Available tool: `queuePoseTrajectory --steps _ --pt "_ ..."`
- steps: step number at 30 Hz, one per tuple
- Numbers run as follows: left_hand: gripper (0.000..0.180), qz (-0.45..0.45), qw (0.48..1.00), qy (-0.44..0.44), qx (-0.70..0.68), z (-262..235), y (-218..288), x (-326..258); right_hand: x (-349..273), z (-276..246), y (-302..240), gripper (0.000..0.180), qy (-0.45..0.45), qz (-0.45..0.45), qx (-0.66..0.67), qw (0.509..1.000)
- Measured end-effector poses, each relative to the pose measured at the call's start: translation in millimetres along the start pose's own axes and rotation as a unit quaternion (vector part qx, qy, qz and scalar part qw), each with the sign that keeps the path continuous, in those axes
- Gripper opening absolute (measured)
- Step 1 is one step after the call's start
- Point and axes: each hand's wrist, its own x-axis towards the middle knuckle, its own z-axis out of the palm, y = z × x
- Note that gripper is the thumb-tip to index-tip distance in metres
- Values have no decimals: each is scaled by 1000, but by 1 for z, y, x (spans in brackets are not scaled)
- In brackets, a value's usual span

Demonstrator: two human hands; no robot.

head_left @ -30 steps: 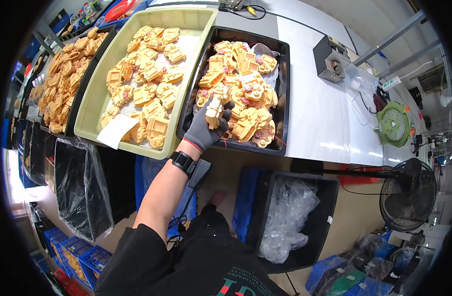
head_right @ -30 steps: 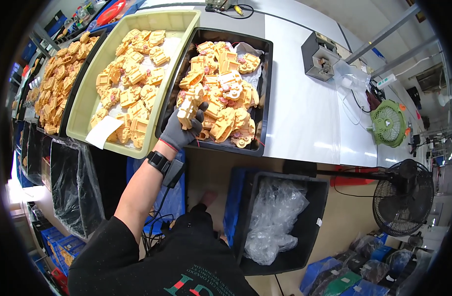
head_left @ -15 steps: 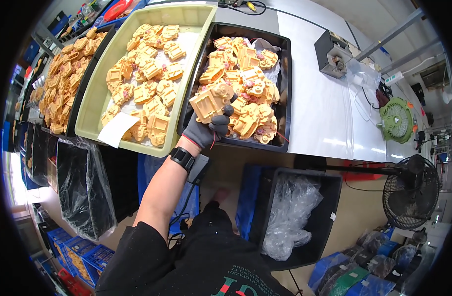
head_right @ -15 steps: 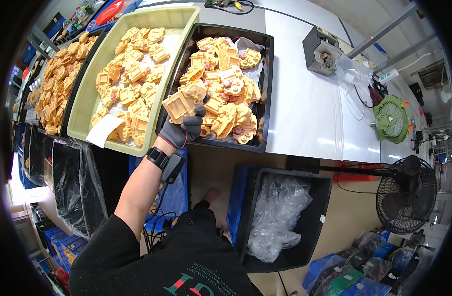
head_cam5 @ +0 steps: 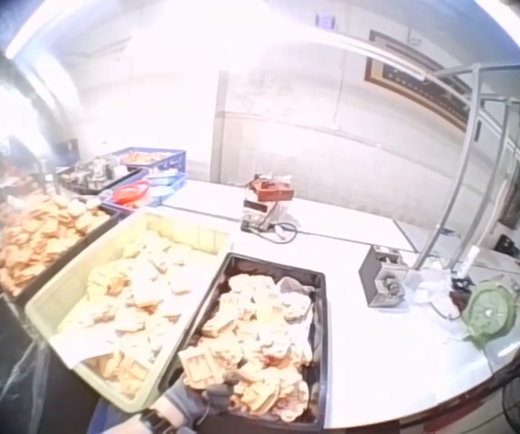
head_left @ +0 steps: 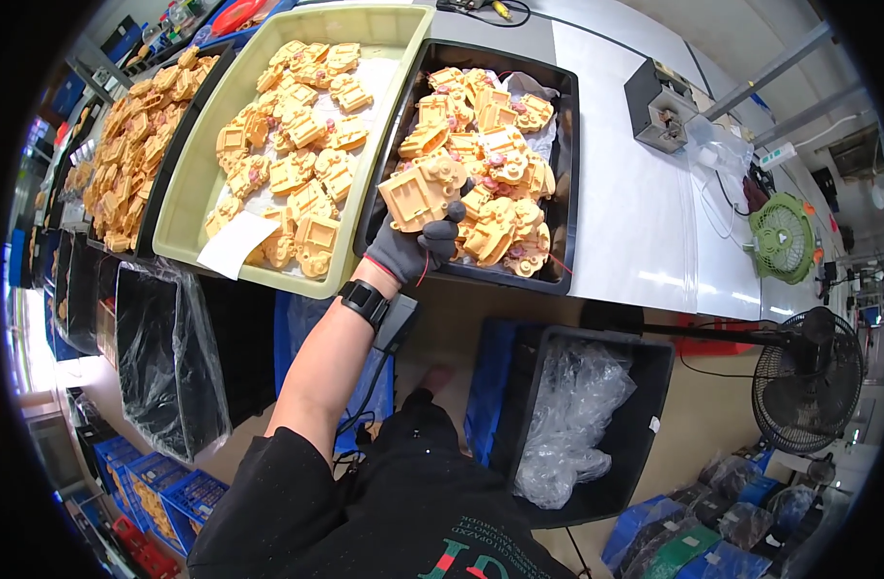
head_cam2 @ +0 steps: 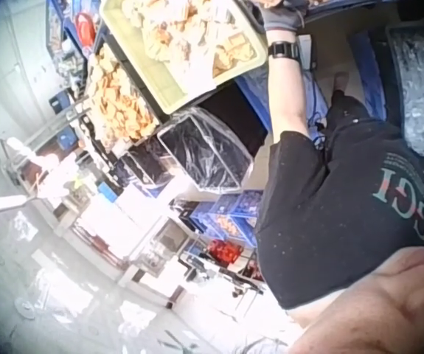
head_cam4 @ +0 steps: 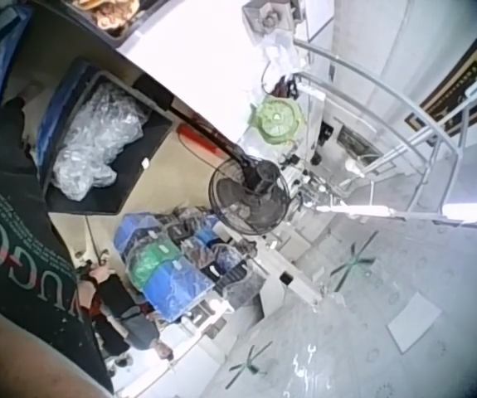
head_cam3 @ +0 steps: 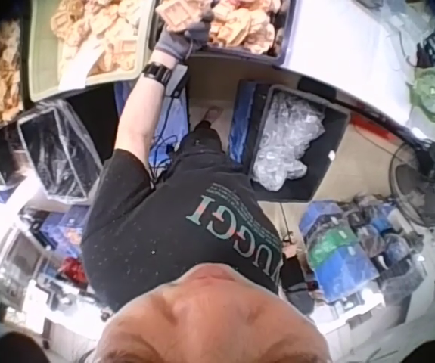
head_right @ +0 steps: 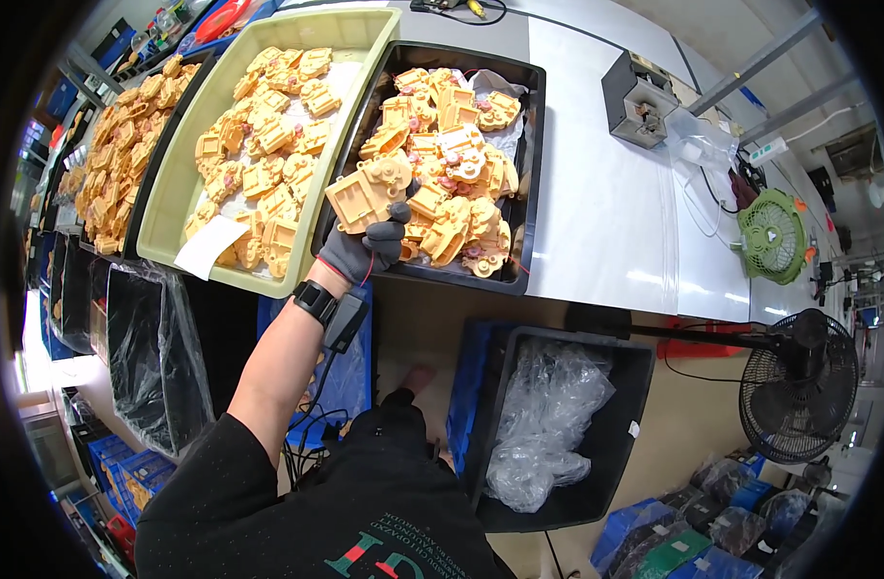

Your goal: Placing industrial plastic components into a testing fixture and moving bins of parts.

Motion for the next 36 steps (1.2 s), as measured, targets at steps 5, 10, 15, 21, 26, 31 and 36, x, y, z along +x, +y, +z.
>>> queuePoseTrajectory --steps 5,10,15,21,26,31,36 --pt "56 35 997 55 34 7 0 -12 -6 21 -15 41 9 -26 -1 1000" --pt "52 36 996 76 39 8 -2 -3 22 -1 7 41 38 -30 -26 998" --pt "44 25 996 78 44 9 -2 2 33 -9 8 37 74 -26 -103 992" --pt "37 66 982 170 51 9 -5 1 5 9 -17 37 75 28 10 997" --pt "36 56 985 162 32 6 -3 3 -1 14 -23 41 66 30 23 997" --pt "40 85 980 163 77 5 -2 7 0 26 -25 46 55 32 44 997" --pt "43 116 980 158 45 2 -3 4 9 40 -12 53 41 37 74 996"
